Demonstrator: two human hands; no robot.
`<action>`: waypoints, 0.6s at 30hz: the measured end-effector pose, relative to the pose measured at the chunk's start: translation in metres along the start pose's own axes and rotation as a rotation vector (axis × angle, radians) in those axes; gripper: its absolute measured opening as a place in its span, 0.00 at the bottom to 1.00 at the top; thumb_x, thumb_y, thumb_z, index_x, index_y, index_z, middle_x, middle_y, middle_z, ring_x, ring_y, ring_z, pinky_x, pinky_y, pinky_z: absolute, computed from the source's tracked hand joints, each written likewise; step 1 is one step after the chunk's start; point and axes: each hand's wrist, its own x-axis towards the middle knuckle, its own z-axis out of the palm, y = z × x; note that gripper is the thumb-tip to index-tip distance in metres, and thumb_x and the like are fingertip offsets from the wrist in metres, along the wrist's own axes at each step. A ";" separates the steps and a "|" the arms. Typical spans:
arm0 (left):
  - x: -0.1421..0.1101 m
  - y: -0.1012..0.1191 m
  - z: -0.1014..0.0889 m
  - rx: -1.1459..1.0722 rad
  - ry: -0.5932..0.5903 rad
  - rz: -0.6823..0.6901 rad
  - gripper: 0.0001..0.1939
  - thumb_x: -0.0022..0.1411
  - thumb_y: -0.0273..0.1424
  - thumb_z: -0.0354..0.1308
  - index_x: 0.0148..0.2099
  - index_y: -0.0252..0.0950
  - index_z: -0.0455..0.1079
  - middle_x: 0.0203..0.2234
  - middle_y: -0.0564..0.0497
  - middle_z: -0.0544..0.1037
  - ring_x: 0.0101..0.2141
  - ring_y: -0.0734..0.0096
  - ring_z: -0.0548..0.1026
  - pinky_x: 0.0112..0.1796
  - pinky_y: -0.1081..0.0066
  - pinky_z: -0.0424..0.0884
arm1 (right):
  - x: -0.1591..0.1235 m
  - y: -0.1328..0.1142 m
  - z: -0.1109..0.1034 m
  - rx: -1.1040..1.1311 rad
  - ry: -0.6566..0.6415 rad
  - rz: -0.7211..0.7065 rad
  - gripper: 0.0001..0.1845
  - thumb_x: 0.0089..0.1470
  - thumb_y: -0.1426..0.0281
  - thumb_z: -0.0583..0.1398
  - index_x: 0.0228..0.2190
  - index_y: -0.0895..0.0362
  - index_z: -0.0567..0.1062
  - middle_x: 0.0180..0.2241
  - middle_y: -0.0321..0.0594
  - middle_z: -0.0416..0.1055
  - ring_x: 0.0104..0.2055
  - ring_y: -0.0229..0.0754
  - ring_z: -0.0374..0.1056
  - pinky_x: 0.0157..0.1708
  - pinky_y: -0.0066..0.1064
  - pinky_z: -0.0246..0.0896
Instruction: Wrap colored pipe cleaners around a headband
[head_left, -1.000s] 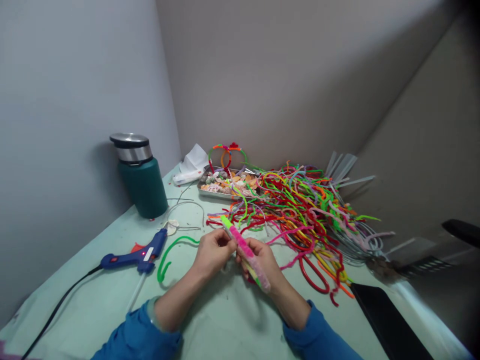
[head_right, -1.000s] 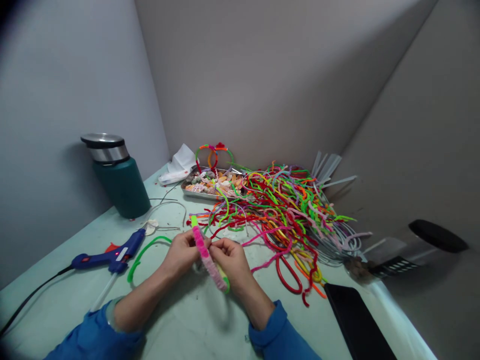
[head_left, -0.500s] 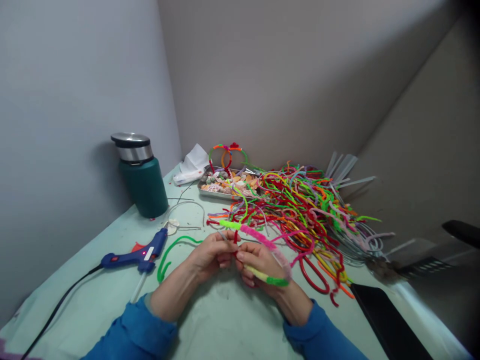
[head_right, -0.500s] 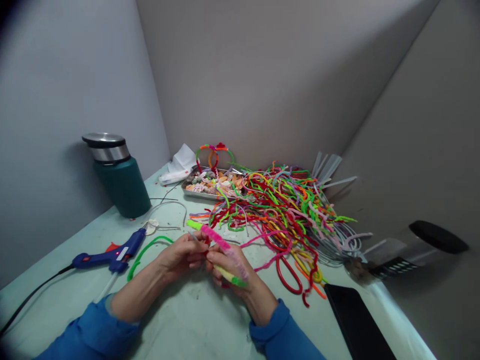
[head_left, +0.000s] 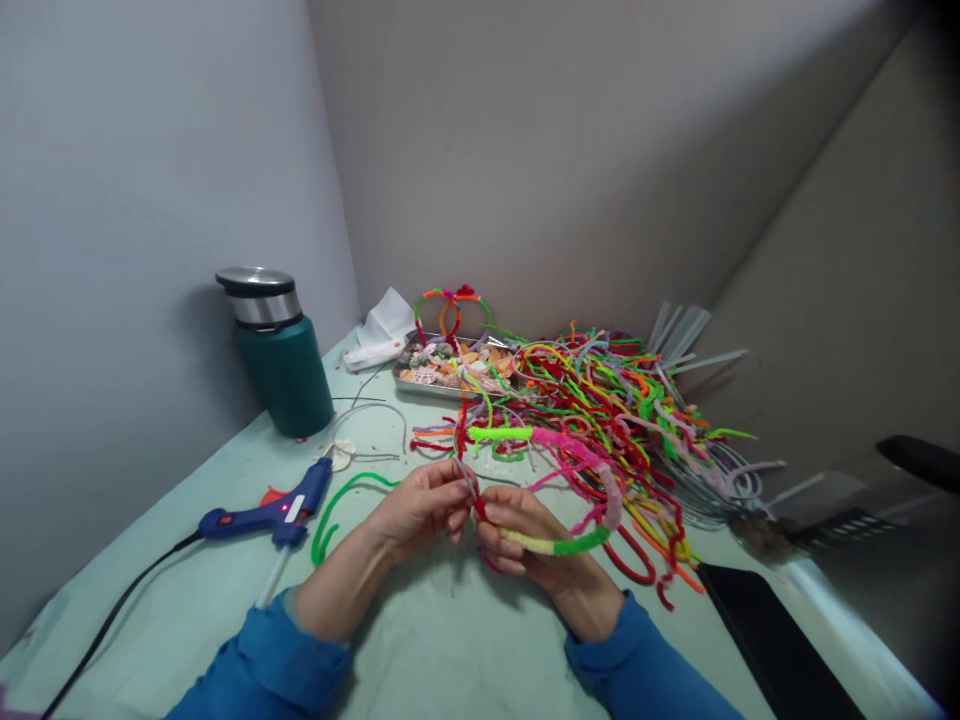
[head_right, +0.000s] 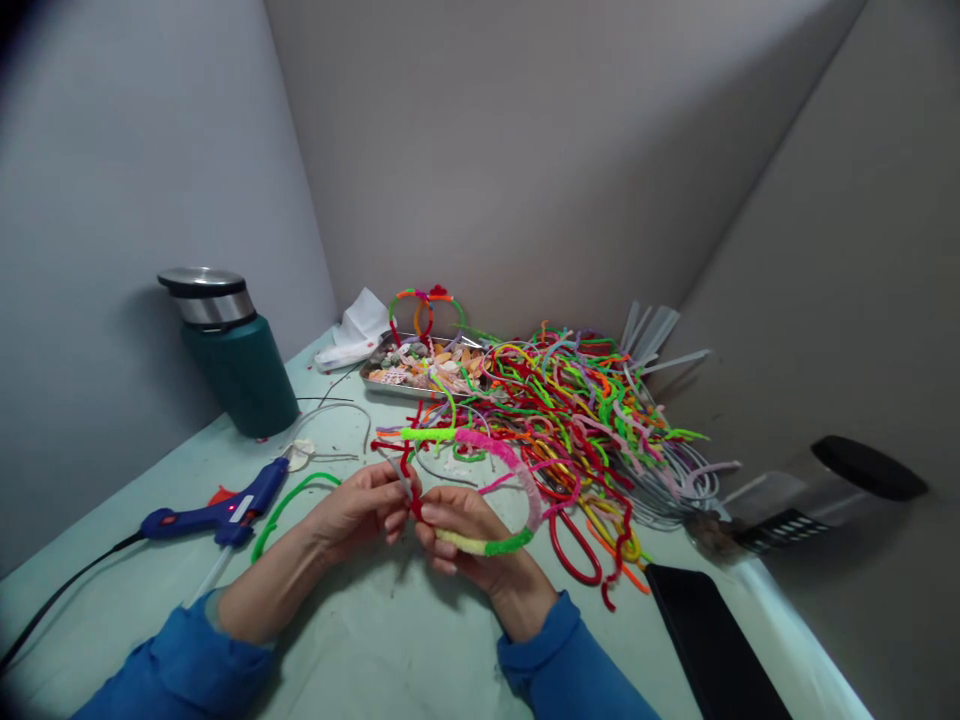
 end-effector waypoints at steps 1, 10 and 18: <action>0.001 -0.001 -0.001 0.011 0.014 0.009 0.11 0.52 0.33 0.62 0.34 0.31 0.67 0.18 0.56 0.65 0.16 0.82 0.62 0.19 0.77 0.66 | 0.000 0.000 0.000 -0.007 0.002 -0.004 0.12 0.45 0.65 0.65 0.31 0.59 0.71 0.19 0.31 0.64 0.14 0.27 0.48 0.13 0.20 0.46; 0.004 -0.005 0.000 0.170 0.115 -0.019 0.05 0.50 0.28 0.59 0.29 0.32 0.65 0.13 0.57 0.64 0.14 0.82 0.60 0.17 0.77 0.64 | 0.002 0.001 0.004 -0.037 0.061 -0.066 0.09 0.48 0.66 0.63 0.27 0.60 0.70 0.18 0.32 0.64 0.14 0.27 0.49 0.13 0.21 0.46; 0.006 -0.003 0.010 0.418 0.312 0.140 0.13 0.50 0.37 0.60 0.28 0.31 0.65 0.13 0.56 0.66 0.15 0.79 0.63 0.18 0.77 0.61 | 0.006 0.001 0.006 0.062 0.196 -0.173 0.08 0.48 0.69 0.63 0.28 0.57 0.68 0.21 0.32 0.65 0.16 0.26 0.51 0.14 0.20 0.47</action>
